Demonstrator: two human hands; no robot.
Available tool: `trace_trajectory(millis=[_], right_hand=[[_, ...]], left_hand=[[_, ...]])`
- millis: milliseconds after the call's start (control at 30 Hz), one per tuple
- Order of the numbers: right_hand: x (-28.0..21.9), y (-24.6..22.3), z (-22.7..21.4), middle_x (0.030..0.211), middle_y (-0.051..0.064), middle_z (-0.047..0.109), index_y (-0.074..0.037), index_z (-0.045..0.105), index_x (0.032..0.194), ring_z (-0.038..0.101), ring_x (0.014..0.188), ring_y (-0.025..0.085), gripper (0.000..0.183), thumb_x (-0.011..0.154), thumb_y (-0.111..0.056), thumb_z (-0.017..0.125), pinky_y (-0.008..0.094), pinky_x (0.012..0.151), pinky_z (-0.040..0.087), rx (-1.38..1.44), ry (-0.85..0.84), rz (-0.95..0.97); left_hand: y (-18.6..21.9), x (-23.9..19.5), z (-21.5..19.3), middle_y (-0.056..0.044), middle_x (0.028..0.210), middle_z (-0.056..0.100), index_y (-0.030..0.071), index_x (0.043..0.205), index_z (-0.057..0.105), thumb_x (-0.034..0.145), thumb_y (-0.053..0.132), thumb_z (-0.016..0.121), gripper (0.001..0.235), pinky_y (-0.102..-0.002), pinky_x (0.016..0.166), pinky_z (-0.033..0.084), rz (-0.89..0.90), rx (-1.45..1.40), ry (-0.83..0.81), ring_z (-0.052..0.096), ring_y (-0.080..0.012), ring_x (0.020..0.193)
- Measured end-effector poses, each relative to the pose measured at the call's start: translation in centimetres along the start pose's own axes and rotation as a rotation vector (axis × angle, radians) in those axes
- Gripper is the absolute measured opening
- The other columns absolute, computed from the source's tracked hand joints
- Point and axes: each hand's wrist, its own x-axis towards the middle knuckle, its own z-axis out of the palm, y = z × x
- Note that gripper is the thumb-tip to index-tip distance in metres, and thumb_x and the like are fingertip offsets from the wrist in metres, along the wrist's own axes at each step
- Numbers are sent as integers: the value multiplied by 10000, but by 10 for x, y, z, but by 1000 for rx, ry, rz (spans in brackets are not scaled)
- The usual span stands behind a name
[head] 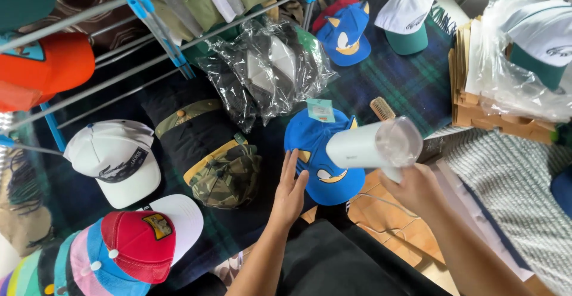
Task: The person cleans a camouflage cap and a blue Sonic the Hedgehog cap using a hairdryer and a brush. They first arrange the camouflage cap, then use the hairdryer and brush on the blue cap to remove dust and lint before placing it on a stack.
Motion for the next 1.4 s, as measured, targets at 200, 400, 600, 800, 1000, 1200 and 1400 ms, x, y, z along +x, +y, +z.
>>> trace_trajectory(millis=[200,400,600,800,1000,1200,1400], right_hand=[[21,-15,-9,592,130,657,-86,663,725,691,633,383,293,792,-342,788,456,550,554,-103,-50,-255],[52,-29,-21,650,136,680,-104,635,835,716,695,362,387,795,-465,766,490,619,575,-299,-137,-398],[93,-89,-49,813,140,774,-106,659,1001,747,919,371,456,838,-528,712,530,775,580,-319,-386,-144],[126,-106,-33,830,129,783,-166,630,1188,762,915,355,513,864,-563,662,522,795,586,-442,-483,-206],[173,-153,-19,901,143,793,-245,541,1375,774,910,386,594,833,-470,630,558,797,599,-767,-661,-454],[174,-247,-19,931,207,786,-163,590,1347,768,908,433,510,860,-298,665,566,785,604,-825,-865,-647],[178,-271,62,900,155,763,-182,680,1230,759,872,377,453,782,-223,736,543,770,606,-955,-919,-866]], left_hand=[[-24,-2,1,-225,1689,158,188,1639,226,1039,364,473,672,-594,1168,360,-35,-115,7,280,-452,1495],[-33,3,6,-260,1667,194,132,1618,292,997,368,575,723,-640,1117,400,6,-90,45,351,-508,1447],[-20,-4,12,-242,1687,114,113,1591,359,956,304,659,727,-585,1079,451,-19,10,-4,330,-500,1454],[-18,-16,15,-248,1688,61,163,1609,320,958,287,656,743,-546,1078,469,-60,60,-54,330,-453,1469],[-15,-24,13,-306,1667,60,244,1633,251,976,279,617,753,-574,1102,442,-70,75,-110,358,-483,1443],[-8,-30,17,-340,1658,14,333,1640,211,972,290,600,774,-568,1091,459,-58,110,-122,401,-495,1406],[1,-34,15,-376,1628,101,364,1639,212,974,274,579,765,-596,1050,482,-86,120,-113,452,-546,1348]])
